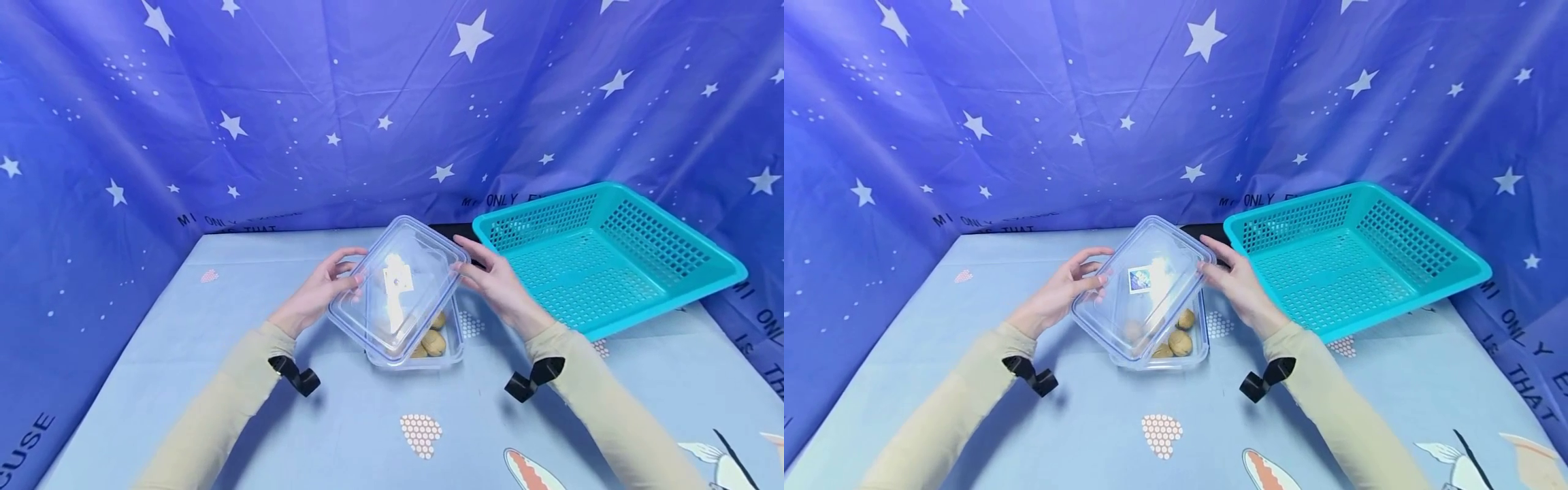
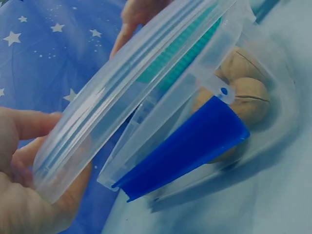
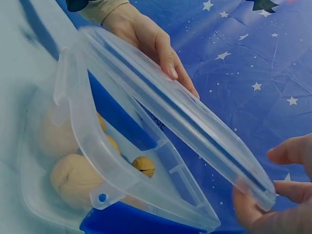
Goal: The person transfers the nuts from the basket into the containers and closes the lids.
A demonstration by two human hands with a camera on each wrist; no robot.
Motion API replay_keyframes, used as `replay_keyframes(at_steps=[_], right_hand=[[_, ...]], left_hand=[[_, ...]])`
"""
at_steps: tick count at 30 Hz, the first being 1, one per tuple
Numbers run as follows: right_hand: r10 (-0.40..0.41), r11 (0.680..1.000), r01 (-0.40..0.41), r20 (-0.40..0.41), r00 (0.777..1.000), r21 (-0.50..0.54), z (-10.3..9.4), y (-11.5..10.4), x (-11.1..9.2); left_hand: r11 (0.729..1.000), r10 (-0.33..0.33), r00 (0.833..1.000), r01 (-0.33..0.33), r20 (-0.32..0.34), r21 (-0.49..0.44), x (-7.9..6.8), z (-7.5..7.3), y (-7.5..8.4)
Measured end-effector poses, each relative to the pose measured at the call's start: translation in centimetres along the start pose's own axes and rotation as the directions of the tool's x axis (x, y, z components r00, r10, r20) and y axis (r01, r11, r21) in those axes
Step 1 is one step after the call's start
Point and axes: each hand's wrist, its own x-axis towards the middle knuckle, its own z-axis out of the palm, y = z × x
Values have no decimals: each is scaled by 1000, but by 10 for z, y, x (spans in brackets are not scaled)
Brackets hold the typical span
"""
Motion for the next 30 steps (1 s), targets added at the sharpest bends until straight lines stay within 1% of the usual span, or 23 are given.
replay_keyframes(at_steps=[3, 7, 9, 12, 14, 16, 19, 22, 26, 28, 30], right_hand=[[-1, 1000, 1, 6, 1000, 9, 4, 4, 1], [-4, 1000, 4, 21, 1000, 3, 11, 11, -1], [-17, 1000, 17, 25, 1000, -10, 14, 14, -1], [-34, 999, 34, 21, 999, -24, 17, 17, 0], [-35, 999, 35, 4, 999, -38, 19, 18, 0], [-36, 998, 35, -21, 999, -53, 20, 18, 1], [-38, 996, 34, -56, 998, -78, 20, 16, 1], [-51, 995, 45, -70, 996, -86, 18, 16, 2], [-63, 993, 55, -69, 996, -105, 15, 15, 3], [-61, 991, 52, -68, 996, -127, 14, 16, 3], [-50, 986, 38, -69, 996, -164, 13, 17, 4]], left_hand=[[999, 19, 997, -21, -75, -26, 0, 3, -2], [997, 54, 988, -60, -146, -43, -1, 8, -5], [995, 77, 980, -87, -183, -46, 0, 11, -6], [992, 109, 962, -121, -250, -37, 2, 17, -8], [991, 118, 952, -131, -284, -29, 3, 22, -10], [992, 112, 947, -127, -301, -28, 3, 26, -12], [994, 86, 952, -100, -293, -35, 2, 30, -14], [997, 67, 962, -72, -266, -10, 0, 31, -16], [992, 90, 974, -69, -209, 103, -3, 28, -17], [983, 103, 979, -74, -177, 167, -4, 25, -18], [968, 110, 983, -73, -146, 238, -4, 23, -18]])
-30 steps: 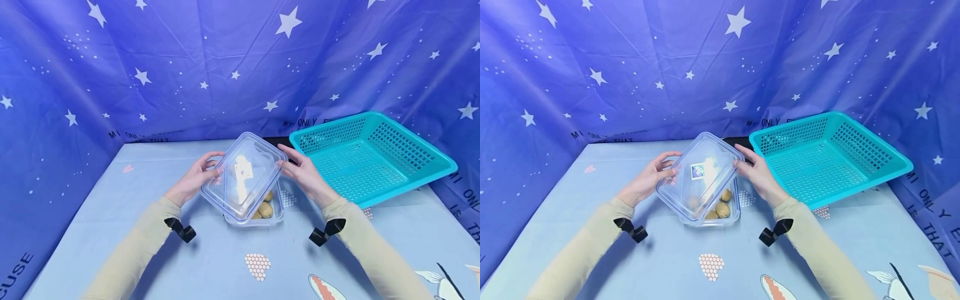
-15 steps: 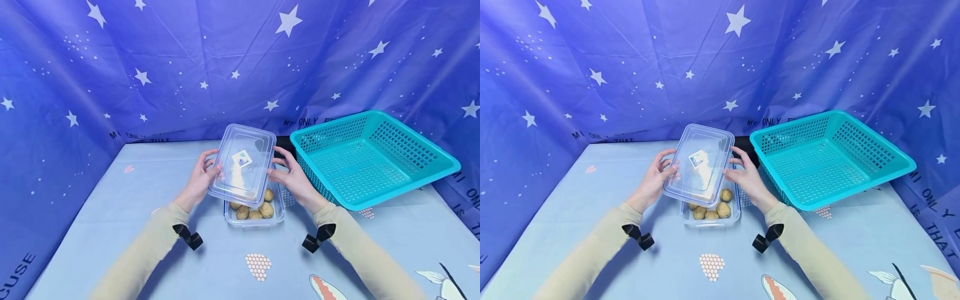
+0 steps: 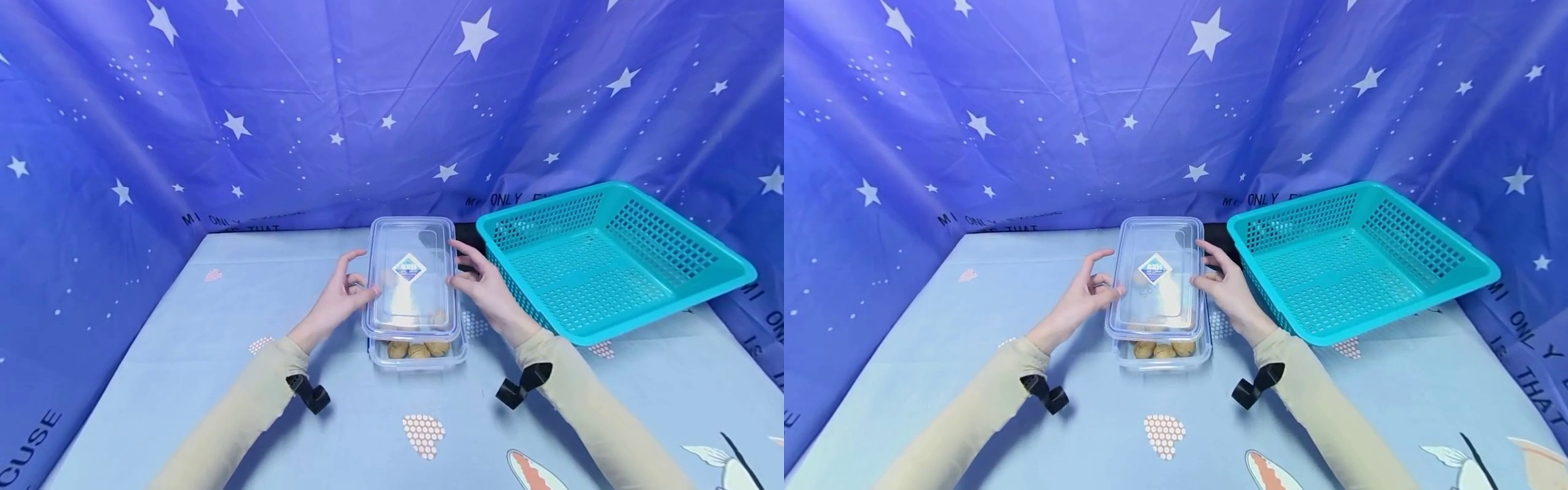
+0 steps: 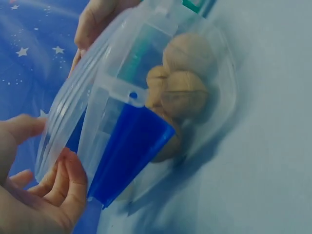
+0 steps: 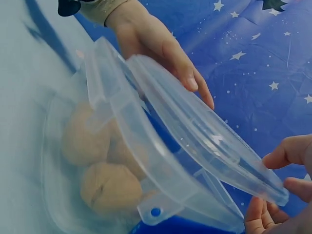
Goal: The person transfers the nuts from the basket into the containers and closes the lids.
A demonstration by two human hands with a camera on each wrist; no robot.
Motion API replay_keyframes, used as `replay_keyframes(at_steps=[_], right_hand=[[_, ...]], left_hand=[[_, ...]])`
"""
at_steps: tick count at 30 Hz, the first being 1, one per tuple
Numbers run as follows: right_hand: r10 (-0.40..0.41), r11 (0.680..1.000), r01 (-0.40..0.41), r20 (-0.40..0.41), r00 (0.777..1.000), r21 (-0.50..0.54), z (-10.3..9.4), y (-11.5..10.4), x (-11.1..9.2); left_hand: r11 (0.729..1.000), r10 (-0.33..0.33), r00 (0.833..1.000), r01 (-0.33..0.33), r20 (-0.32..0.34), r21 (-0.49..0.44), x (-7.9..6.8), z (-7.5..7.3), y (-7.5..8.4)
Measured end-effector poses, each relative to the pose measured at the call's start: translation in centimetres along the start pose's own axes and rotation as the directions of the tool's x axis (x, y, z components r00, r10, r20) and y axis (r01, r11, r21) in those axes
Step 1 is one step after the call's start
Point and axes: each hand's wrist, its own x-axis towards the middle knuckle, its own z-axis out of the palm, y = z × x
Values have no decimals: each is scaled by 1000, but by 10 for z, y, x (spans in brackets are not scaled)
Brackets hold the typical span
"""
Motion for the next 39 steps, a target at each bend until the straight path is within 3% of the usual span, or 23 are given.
replay_keyframes(at_steps=[5, 11, 16, 20, 25, 35, 39], right_hand=[[35, 993, -34, 10, 999, -111, -2, 5, 0], [35, 982, -29, 30, 999, -186, -3, 7, 0], [3, 946, 16, 58, 998, -324, -4, 5, -4], [-17, 917, 46, 78, 997, -396, -4, 2, -6], [-4, 906, 38, 81, 997, -421, -3, 0, -6], [-11, 867, 85, 152, 988, -490, -7, 0, -7], [10, 877, 70, 164, 986, -475, -7, 3, -8]], left_hand=[[990, 16, 998, -25, 68, 139, 0, -3, -2], [968, 45, 993, -70, 109, 243, -1, -6, -2], [952, 43, 988, -85, 148, 295, -4, -7, -6], [950, 25, 986, -74, 162, 303, -8, -5, -10], [954, 28, 987, -74, 158, 290, -11, -5, -11], [965, 34, 974, -91, 225, 248, -15, -3, -14], [967, 24, 972, -82, 233, 242, -15, -2, -14]])
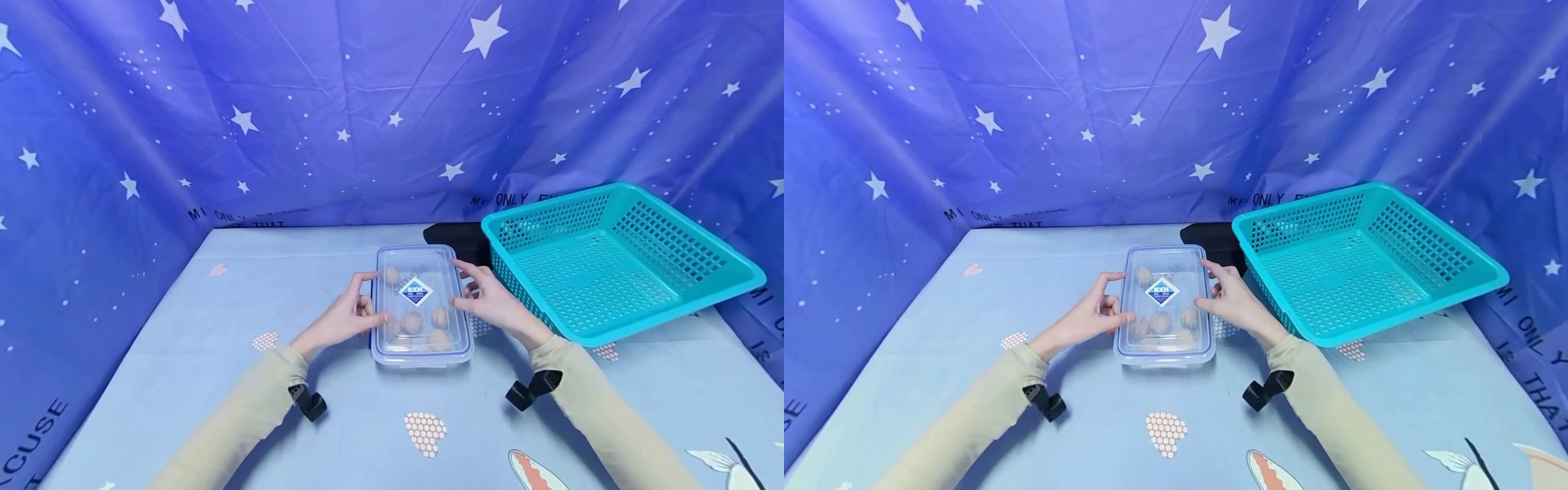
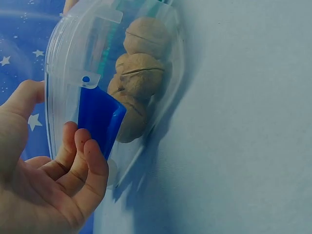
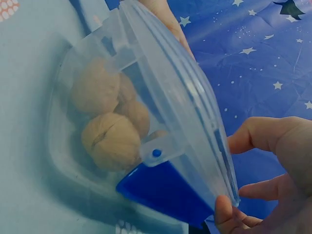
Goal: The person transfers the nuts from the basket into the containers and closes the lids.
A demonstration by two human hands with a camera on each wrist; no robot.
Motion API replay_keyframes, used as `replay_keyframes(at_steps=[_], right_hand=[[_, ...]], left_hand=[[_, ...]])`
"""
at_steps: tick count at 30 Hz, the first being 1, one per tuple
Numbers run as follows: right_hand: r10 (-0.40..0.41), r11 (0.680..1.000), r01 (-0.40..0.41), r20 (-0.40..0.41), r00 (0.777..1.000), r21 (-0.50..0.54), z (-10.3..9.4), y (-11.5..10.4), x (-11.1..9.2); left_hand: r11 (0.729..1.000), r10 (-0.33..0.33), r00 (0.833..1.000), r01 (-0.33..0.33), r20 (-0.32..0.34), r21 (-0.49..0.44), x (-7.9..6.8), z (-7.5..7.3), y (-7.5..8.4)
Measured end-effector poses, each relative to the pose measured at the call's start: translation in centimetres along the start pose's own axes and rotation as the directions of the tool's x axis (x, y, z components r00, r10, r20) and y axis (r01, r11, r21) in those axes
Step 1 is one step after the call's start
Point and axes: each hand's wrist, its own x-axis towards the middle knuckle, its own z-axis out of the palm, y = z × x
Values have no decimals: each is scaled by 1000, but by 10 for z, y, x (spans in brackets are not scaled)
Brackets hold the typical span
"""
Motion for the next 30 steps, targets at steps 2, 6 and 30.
replay_keyframes(at_steps=[2, 6, 30], right_hand=[[9, 1000, -9, 14, 1000, 14, 0, 2, 0], [16, 999, -17, 38, 999, 38, 0, 4, 1], [83, 965, -118, 155, 984, 236, -2, 21, -2]], left_hand=[[1000, -11, 1000, 11, 5, -9, 1, 0, -1], [998, -35, 999, 35, 13, -43, 1, -2, -4], [975, -130, 991, 132, 23, -177, 1, 1, -15]])
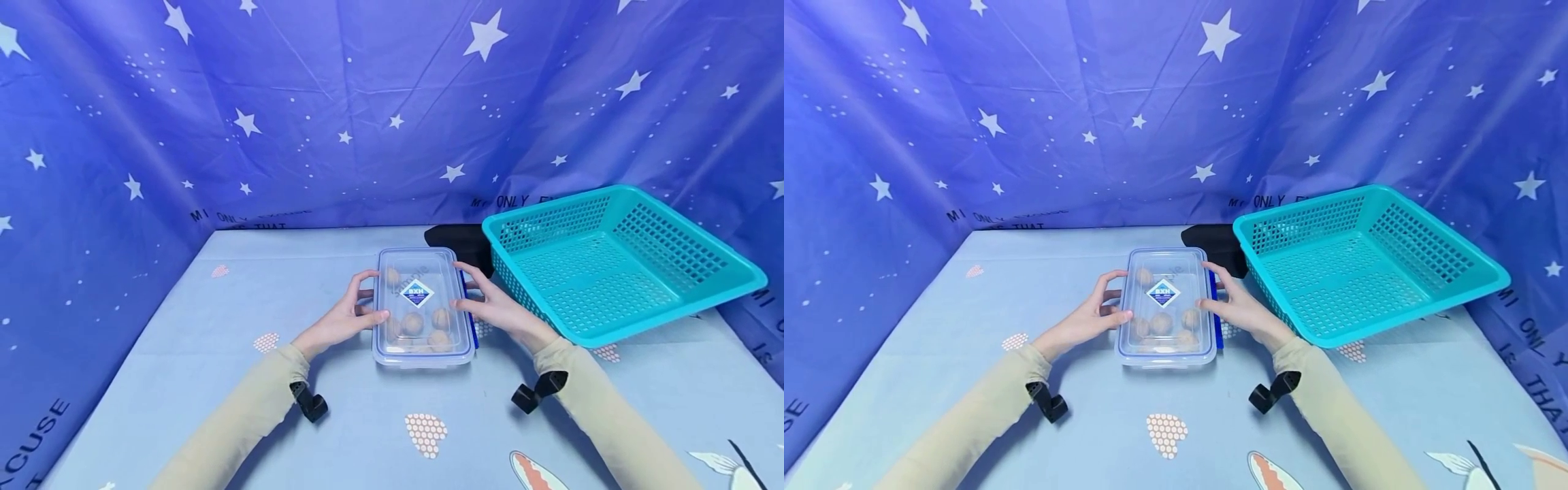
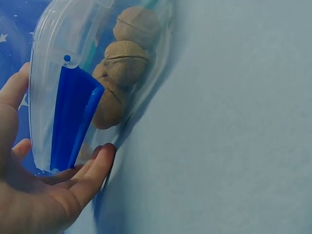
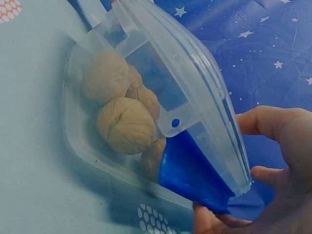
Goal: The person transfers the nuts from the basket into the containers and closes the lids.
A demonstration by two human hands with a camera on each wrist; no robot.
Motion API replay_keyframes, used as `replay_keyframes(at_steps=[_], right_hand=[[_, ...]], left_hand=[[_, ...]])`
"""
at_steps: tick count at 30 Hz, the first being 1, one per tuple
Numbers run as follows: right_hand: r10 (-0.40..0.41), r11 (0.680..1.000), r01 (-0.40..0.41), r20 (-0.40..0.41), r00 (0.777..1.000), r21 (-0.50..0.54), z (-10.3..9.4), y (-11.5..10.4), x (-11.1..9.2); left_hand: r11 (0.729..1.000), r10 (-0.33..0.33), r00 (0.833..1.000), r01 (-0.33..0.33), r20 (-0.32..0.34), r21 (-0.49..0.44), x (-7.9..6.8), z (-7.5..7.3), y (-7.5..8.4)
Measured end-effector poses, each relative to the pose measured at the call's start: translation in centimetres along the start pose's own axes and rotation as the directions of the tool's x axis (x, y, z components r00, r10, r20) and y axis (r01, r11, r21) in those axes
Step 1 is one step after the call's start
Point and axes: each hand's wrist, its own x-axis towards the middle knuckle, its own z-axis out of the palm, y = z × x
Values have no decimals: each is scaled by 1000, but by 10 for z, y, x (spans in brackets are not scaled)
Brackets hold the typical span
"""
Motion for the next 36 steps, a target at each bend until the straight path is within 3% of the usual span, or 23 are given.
replay_keyframes(at_steps=[9, 17, 24, 31, 36], right_hand=[[-29, 999, 23, -145, 989, -44, 6, -7, 1], [15, 999, -22, -193, 981, -32, 10, -9, 10], [85, 994, -64, -256, 963, 91, 17, -1, 25], [25, 957, 51, -253, 967, 287, 32, 9, 28], [-10, 933, 100, -254, 967, 346, 36, 8, 29]], left_hand=[[1000, -1, 999, 2, -32, 7, -1, 2, -2], [1000, 8, 1000, -8, -30, -11, -1, 2, -5], [1000, 18, 1000, -18, -14, -1, 0, 3, -7], [1000, 31, 999, -31, -25, -6, -1, 6, -9], [999, 31, 999, -31, -43, -13, -2, 8, -9]])
